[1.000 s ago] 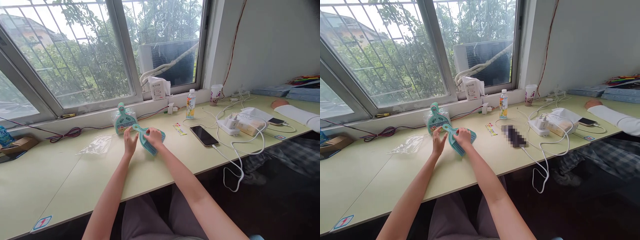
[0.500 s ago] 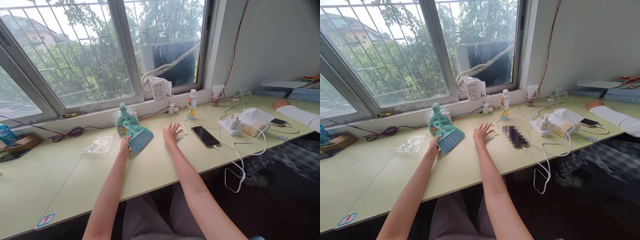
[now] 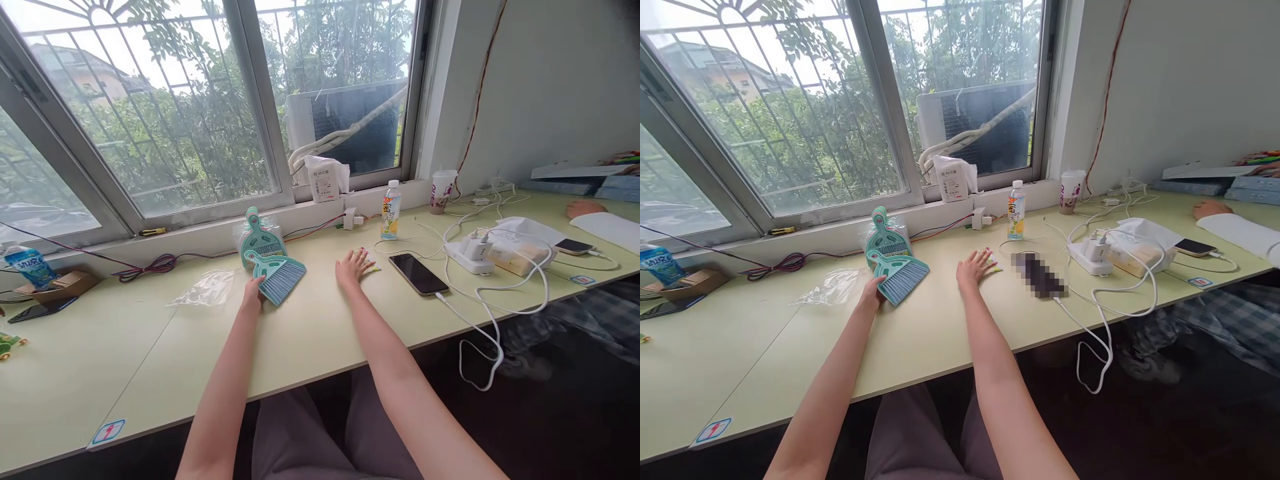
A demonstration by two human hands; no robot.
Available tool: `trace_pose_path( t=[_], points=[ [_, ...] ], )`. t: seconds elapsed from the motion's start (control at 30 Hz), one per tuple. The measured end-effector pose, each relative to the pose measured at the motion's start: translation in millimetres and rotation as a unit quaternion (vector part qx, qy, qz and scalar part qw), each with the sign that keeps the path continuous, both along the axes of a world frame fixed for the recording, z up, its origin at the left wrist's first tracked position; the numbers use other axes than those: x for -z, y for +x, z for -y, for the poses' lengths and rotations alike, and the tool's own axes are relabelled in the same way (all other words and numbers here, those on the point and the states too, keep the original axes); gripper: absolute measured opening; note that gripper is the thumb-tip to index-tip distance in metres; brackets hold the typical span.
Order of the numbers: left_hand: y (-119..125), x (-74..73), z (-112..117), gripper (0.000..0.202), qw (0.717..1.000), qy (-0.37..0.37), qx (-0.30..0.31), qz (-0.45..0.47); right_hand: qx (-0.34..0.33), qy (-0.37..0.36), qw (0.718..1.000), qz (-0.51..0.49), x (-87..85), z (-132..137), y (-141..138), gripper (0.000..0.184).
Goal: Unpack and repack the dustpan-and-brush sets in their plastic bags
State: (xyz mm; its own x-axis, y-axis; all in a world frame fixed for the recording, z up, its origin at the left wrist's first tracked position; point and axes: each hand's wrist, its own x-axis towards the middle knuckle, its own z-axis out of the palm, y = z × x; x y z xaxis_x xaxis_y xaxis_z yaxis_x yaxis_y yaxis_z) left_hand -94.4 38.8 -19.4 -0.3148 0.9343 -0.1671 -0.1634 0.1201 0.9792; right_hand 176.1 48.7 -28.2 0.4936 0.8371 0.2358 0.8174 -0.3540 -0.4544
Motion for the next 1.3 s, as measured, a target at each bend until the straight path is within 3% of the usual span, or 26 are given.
trace_pose_path(
  t=[0.07,0.17,0.23,0.33,0.47,0.67,0.83,0.9,1.03,1.17,1.23,1.3],
  points=[
    [0,0.1,0,0.039,1.000,0.006,0.002,0.010,-0.023,-0.031,0.999,-0.014,1.7,-1,4,0.055],
    [2,0.2,1,0.037,1.000,0.018,0.003,0.022,-0.172,-0.003,0.985,-0.002,3.2,-2,-4,0.040],
    [3,0.2,1,0.033,0.999,0.026,-0.004,0.036,-0.235,0.016,0.972,0.002,3.4,-2,-12,0.033],
    [4,0.1,1,0.027,0.998,0.031,-0.026,0.057,-0.199,0.011,0.980,0.007,4.1,-2,-20,0.029],
    [4,-0.8,1,0.024,0.997,0.024,-0.042,0.067,-0.135,-0.044,0.990,-0.008,7.0,-3,-19,0.043],
    [7,-2.3,2,0.031,0.995,0.036,-0.029,0.092,-0.239,-0.058,0.969,-0.017,9.2,-5,-21,0.045],
    [11,-1.8,4,0.043,0.994,0.038,-0.009,0.097,-0.197,-0.053,0.979,-0.025,9.1,-5,-26,0.066],
    [12,-1.3,4,0.045,0.995,0.041,-0.003,0.093,-0.209,-0.049,0.976,-0.019,9.4,-5,-28,0.054],
    [15,-0.4,5,0.044,0.996,0.039,0.015,0.079,-0.263,0.030,0.956,-0.129,4.5,-5,-29,0.030],
    [21,0.5,6,0.039,0.996,0.037,0.031,0.074,-0.243,0.155,0.911,-0.296,-12.6,-1,-37,0.041],
    [25,0.5,8,0.037,0.995,0.041,0.040,0.078,-0.276,0.211,0.887,-0.304,-19.9,6,-46,0.049],
    [28,-0.1,10,0.036,0.993,0.053,0.060,0.087,-0.355,0.217,0.872,-0.258,-21.6,15,-60,0.054]
  ],
)
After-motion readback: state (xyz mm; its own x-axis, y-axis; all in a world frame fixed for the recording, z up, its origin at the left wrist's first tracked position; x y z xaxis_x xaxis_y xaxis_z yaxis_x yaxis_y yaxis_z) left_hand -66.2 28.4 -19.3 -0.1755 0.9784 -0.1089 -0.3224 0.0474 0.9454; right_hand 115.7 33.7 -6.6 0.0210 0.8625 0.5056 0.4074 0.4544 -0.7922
